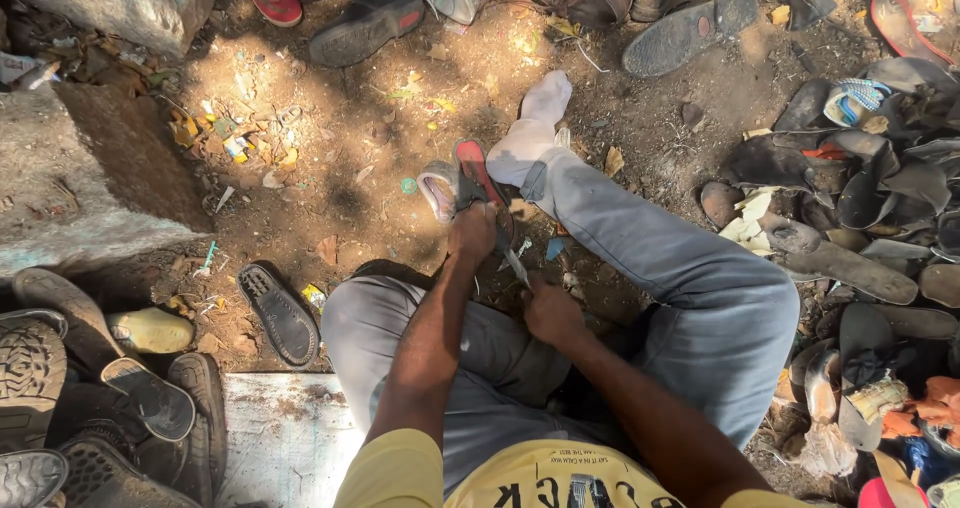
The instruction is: The person sits on the ground and uses a knife to cut and separate the sole from the upper of several worn shoes. They handle each shoe individually, prying apart the layers and removing the sole before setting the shoe aside.
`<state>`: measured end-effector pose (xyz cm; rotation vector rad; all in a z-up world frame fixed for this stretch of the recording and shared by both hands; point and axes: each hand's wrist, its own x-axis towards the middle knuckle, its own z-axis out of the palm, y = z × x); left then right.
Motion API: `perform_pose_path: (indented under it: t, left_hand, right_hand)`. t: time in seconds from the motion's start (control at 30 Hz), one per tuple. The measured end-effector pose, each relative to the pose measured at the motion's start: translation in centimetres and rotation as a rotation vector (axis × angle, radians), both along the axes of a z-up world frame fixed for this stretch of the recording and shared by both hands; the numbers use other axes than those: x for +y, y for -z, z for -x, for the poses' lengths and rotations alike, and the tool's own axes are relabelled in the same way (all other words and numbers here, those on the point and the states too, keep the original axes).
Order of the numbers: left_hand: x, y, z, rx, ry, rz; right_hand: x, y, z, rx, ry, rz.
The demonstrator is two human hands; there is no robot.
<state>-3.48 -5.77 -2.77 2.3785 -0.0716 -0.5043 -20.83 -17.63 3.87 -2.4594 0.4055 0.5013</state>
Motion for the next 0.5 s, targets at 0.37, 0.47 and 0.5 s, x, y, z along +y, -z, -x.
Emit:
perform_pose_path:
  t: [0.37, 0.47, 0.5]
  left_hand:
    - [1.3, 6.5, -1.3, -0.193, -0.038, 0.316]
    - [1.2, 7.3, -1.9, -0.181, -0.086, 0.372]
    - [0.9, 7.4, -2.1, -0.183, -0.096, 0.406]
  right_hand:
    - [4.1, 5.0, -0.6, -0.151, 0.142, -0.091]
    - [4.7, 3.1, 2.4, -0.005, 0.141, -0.098]
    - [4.4, 3.2, 1.5, -0.021, 0.162, -0.078]
